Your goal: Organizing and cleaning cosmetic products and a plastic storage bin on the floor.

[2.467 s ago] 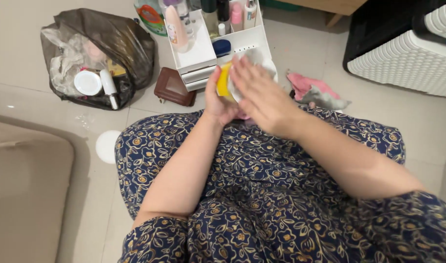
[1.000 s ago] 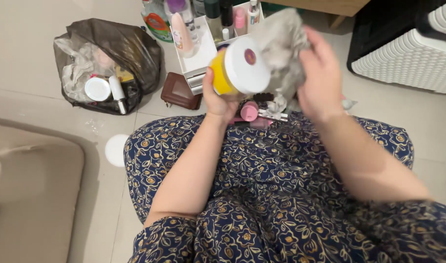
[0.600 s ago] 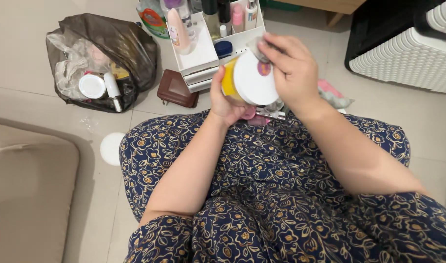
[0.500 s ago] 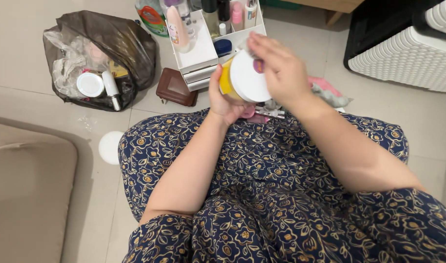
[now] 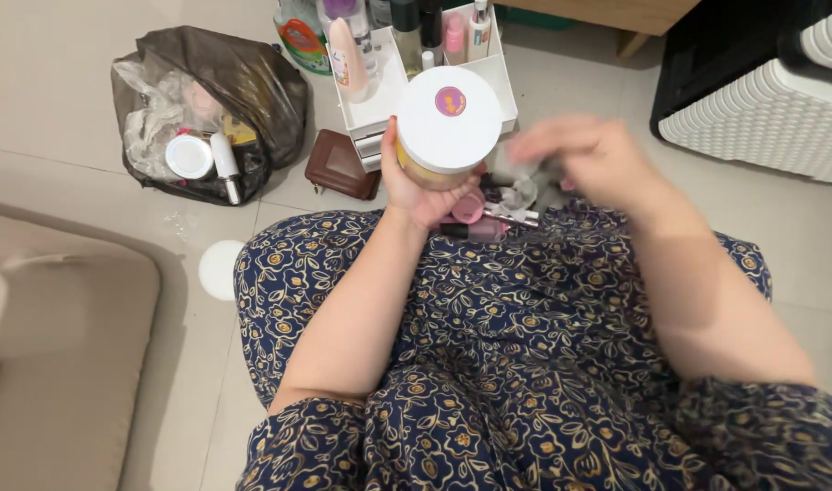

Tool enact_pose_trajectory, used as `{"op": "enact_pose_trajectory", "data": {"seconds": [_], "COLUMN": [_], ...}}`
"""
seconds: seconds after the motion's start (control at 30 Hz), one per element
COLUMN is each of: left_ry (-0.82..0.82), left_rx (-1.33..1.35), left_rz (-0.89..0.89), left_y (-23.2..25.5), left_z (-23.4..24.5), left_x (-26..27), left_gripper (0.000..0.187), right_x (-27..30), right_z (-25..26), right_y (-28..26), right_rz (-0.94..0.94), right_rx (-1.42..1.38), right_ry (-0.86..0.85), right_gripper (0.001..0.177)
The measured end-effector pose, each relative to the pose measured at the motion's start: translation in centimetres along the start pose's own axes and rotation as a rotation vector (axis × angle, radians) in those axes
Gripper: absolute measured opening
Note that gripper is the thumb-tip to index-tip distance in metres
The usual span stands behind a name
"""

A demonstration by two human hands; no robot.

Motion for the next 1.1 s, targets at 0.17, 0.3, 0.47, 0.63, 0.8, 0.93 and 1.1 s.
{"op": "enact_pose_trajectory", "data": {"seconds": [0.17, 0.3, 0.47, 0.63, 0.8, 0.93, 1.1], "left_ry": [0.326, 0.305, 0.322, 0.257, 0.270, 0.468, 0.405], "left_rx": [-0.146, -0.213, -0.006, -0.118, -0.142, -0.071, -0.018], "left_rz": [0.046, -0.069, -0.249, -0.124, -0.058, -0.142, -0.264], "left_y": [-1.2, 0.2, 2.1, 1.1, -0.4, -0.4, -1.6], "left_z": [0.0, 0.8, 2.9, 0.0, 0.1, 0.3, -3.6], "left_x": [-0.2, 0.0, 0.4, -0.2, -0.2, 0.7, 0.6], "left_gripper": [0.087, 0.087, 0.084, 0.090, 0.090, 0.089, 0.085], "right_x": [-2.7, -2.7, -1.1, -0.5, -3.2, -3.1, -3.0], "right_z": [1.1, -3.0, -7.1, -1.6, -2.0, -4.1, -3.5], "right_y": [-2.5, -2.6, -4.3, -1.0, -1.9, -1.7, -3.4], "right_rz": [0.241, 0.298, 0.286, 0.196, 0.224, 0.215, 0.310], "right_rx": [0.316, 0.581, 0.398, 0.108, 0.383, 0.530, 0.427], "right_ry": [0.338, 0.427, 0.157, 0.353, 0.412, 0.476, 0.561], "right_gripper": [0.051, 0.053, 0.052, 0.060, 0.060, 0.057, 0.047]}}
Point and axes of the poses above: each hand's wrist, its own x-axis away from the middle knuckle, its own z-axis out of the back of the hand, y = z × x, the point moved 9 cm from there along -x, towards the middle knuckle
